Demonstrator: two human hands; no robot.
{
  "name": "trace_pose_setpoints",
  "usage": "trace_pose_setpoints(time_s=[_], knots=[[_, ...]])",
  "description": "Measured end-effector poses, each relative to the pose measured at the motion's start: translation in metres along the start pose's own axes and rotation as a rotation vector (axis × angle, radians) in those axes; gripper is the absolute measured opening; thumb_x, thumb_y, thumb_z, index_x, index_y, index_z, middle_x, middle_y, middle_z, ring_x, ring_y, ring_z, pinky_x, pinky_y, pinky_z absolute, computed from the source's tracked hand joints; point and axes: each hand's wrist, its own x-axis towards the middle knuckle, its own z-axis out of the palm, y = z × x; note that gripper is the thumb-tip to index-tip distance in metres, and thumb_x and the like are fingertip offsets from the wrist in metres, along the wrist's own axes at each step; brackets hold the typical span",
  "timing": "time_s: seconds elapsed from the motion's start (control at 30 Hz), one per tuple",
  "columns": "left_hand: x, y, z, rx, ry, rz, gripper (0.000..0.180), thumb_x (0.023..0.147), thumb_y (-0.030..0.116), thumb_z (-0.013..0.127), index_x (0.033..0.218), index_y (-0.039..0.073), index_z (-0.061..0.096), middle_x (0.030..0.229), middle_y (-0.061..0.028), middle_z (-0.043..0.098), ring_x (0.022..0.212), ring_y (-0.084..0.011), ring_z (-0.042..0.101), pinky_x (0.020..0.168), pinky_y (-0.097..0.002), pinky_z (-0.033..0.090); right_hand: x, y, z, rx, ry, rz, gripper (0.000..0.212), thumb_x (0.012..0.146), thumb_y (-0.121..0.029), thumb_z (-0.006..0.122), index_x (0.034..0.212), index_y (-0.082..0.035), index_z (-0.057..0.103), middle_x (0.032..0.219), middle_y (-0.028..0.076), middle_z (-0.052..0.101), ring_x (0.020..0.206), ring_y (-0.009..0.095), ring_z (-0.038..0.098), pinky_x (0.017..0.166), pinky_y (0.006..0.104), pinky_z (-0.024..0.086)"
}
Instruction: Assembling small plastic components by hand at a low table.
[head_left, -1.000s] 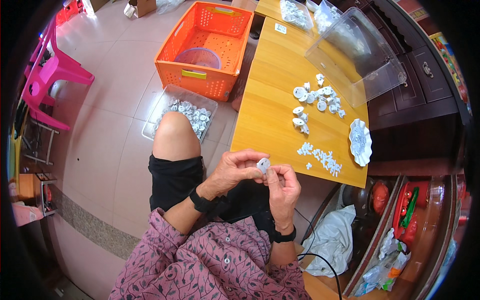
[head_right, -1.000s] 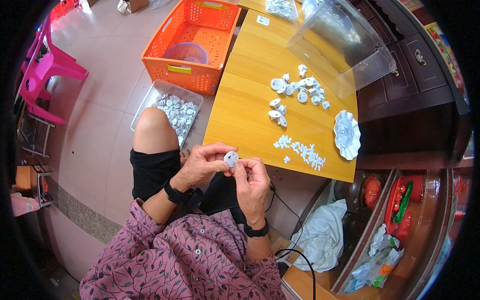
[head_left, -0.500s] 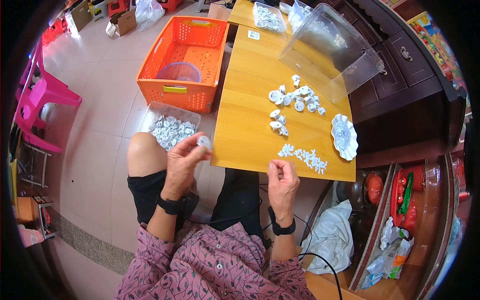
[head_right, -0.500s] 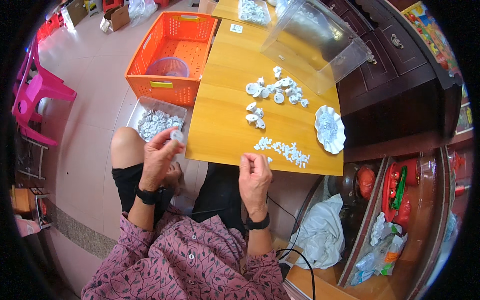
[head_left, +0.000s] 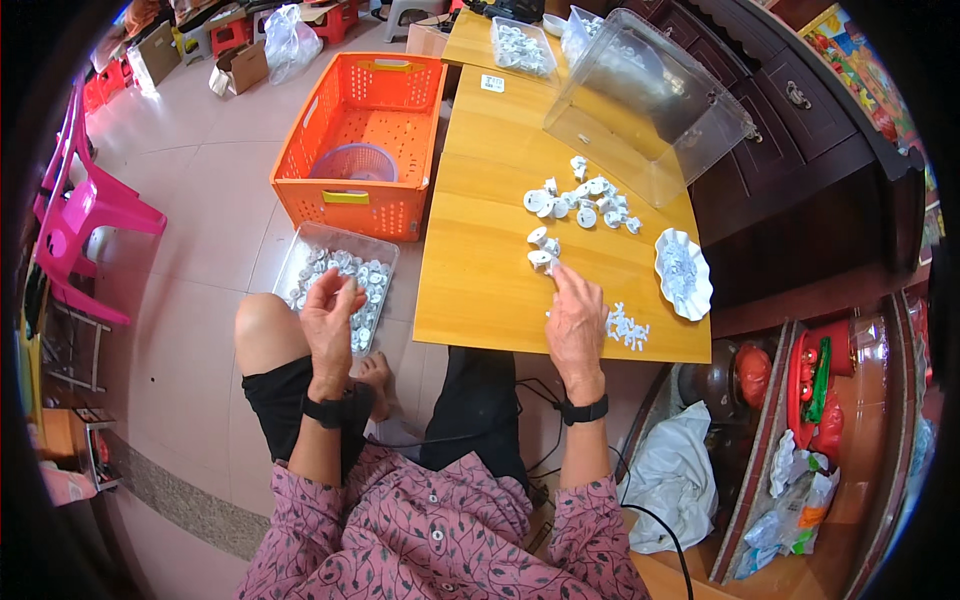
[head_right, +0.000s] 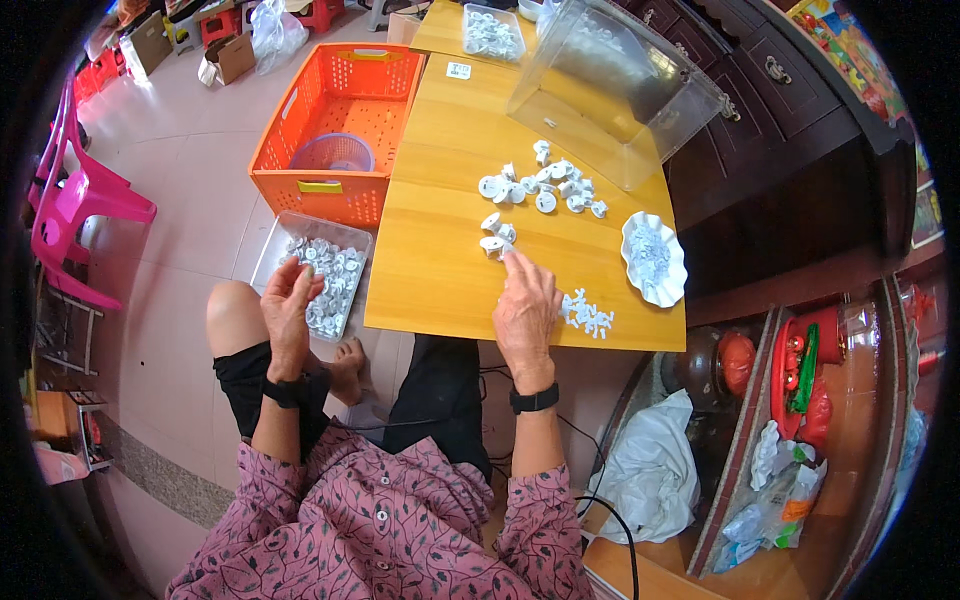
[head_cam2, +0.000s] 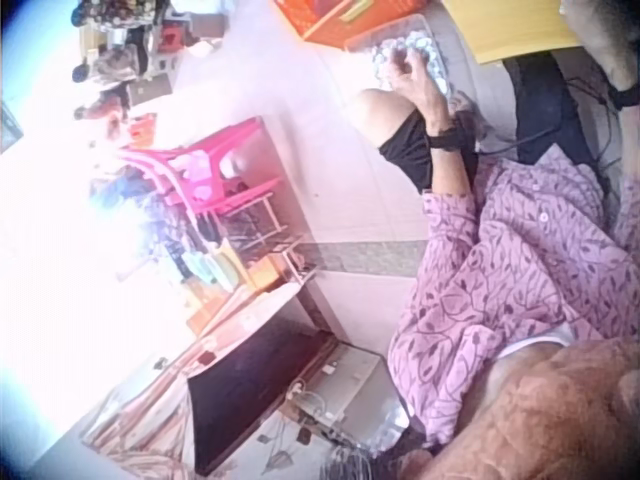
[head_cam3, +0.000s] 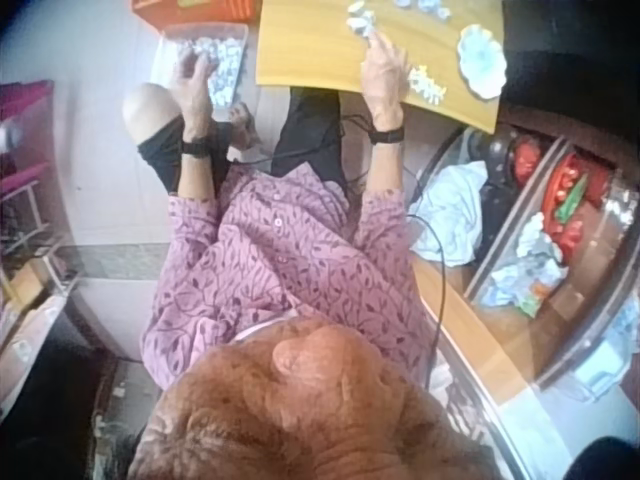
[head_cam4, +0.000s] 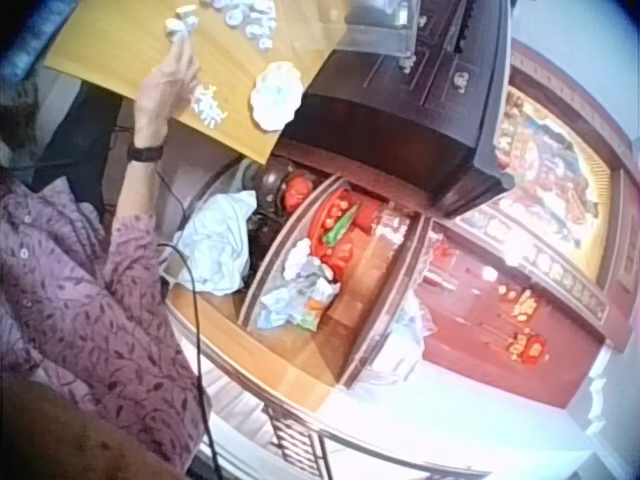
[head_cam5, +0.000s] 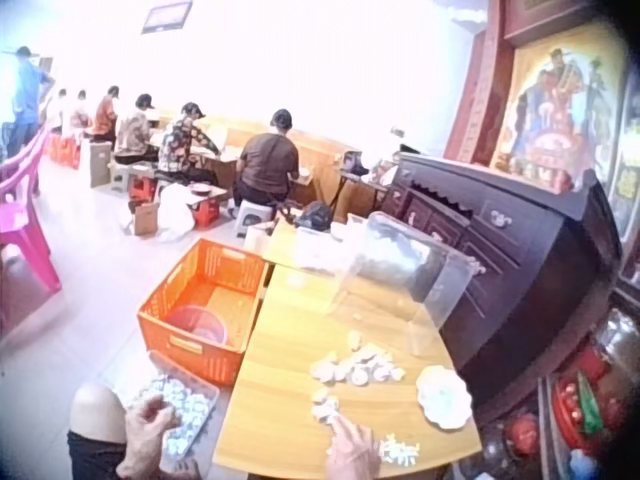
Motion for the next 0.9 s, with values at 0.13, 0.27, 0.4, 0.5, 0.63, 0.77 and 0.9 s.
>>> trace_pose_setpoints(time_s=[0.13, 0.27, 0.4, 0.5, 0.63, 0.77, 0.9], knots=[[-0.031, 0.020, 0.048, 0.049, -0.188, -0.010, 0.021, 0.094, 0.000, 0.064, 0.115, -0.001, 0.065, 0.097, -0.0047, 0.066, 0.081, -0.0129, 0.068, 0.071, -0.0257, 0.057, -0.014, -0.012, 0.005, 0.000, -0.083, -0.068, 0.032, 0.085, 0.000, 0.058, 0.116, -0.005, 0.067, 0.120, 0.008, 0.066, 0.111, 0.029, 0.056, 0.094, 0.0428, 0.041], [-0.039, 0.030, 0.076, 0.414, -0.356, 0.269, 0.017, 0.089, 0.002, 0.068, 0.105, -0.004, 0.068, 0.087, -0.0094, 0.066, 0.073, -0.0145, 0.067, 0.066, -0.0266, 0.054, -0.027, -0.027, 0.003, 0.111, 0.039, -0.074, 0.026, 0.084, 0.001, 0.061, 0.109, -0.004, 0.069, 0.113, 0.010, 0.066, 0.105, 0.031, 0.059, 0.091, 0.0426, 0.044], [-0.033, 0.039, 0.112, 0.580, -0.516, 0.490, 0.019, 0.088, 0.004, 0.070, 0.105, -0.004, 0.068, 0.088, -0.0124, 0.066, 0.072, -0.0190, 0.068, 0.066, -0.0280, 0.054, -0.043, -0.017, -0.002, 0.123, 0.190, 0.021, 0.022, 0.085, 0.002, 0.061, 0.106, -0.002, 0.068, 0.109, 0.013, 0.065, 0.099, 0.033, 0.061, 0.087, 0.0435, 0.047], [-0.029, 0.038, 0.139, 0.659, -0.651, 0.410, 0.026, 0.086, 0.005, 0.070, 0.110, -0.003, 0.066, 0.100, -0.0176, 0.066, 0.082, -0.0290, 0.068, 0.073, -0.0346, 0.055, -0.056, -0.007, -0.006, 0.159, 0.216, 0.187, 0.020, 0.085, 0.003, 0.061, 0.103, -0.001, 0.068, 0.103, 0.015, 0.064, 0.093, 0.034, 0.062, 0.085, 0.0447, 0.049], [-0.022, 0.029, 0.168, 0.742, -0.740, 0.656, 0.039, 0.084, 0.003, 0.066, 0.122, 0.000, 0.060, 0.121, -0.0198, 0.060, 0.107, -0.0401, 0.057, 0.092, -0.0440, 0.047, -0.062, -0.003, -0.010, 0.072, 0.123, 0.144, 0.026, 0.084, 0.004, 0.061, 0.108, -0.002, 0.068, 0.097, 0.014, 0.060, 0.094, 0.034, 0.061, 0.085, 0.0448, 0.049], [-0.019, 0.024, 0.182, 0.877, -0.865, 0.759, 0.033, 0.083, 0.000, 0.063, 0.115, 0.002, 0.062, 0.119, -0.0185, 0.061, 0.099, -0.0391, 0.055, 0.089, -0.0422, 0.047, -0.056, -0.009, -0.014, -0.073, 0.033, 0.069, 0.033, 0.083, 0.004, 0.061, 0.113, -0.005, 0.070, 0.099, 0.013, 0.059, 0.094, 0.031, 0.058, 0.086, 0.0443, 0.047], [-0.015, 0.018, 0.179, 0.941, -0.878, 0.737, 0.023, 0.081, -0.001, 0.063, 0.103, 0.003, 0.064, 0.102, -0.0170, 0.062, 0.095, -0.0379, 0.056, 0.085, -0.0413, 0.048, -0.053, -0.014, -0.014, -0.096, -0.007, 0.053, 0.033, 0.083, 0.003, 0.061, 0.113, -0.006, 0.071, 0.100, 0.012, 0.058, 0.093, 0.030, 0.057, 0.087, 0.0438, 0.045]])
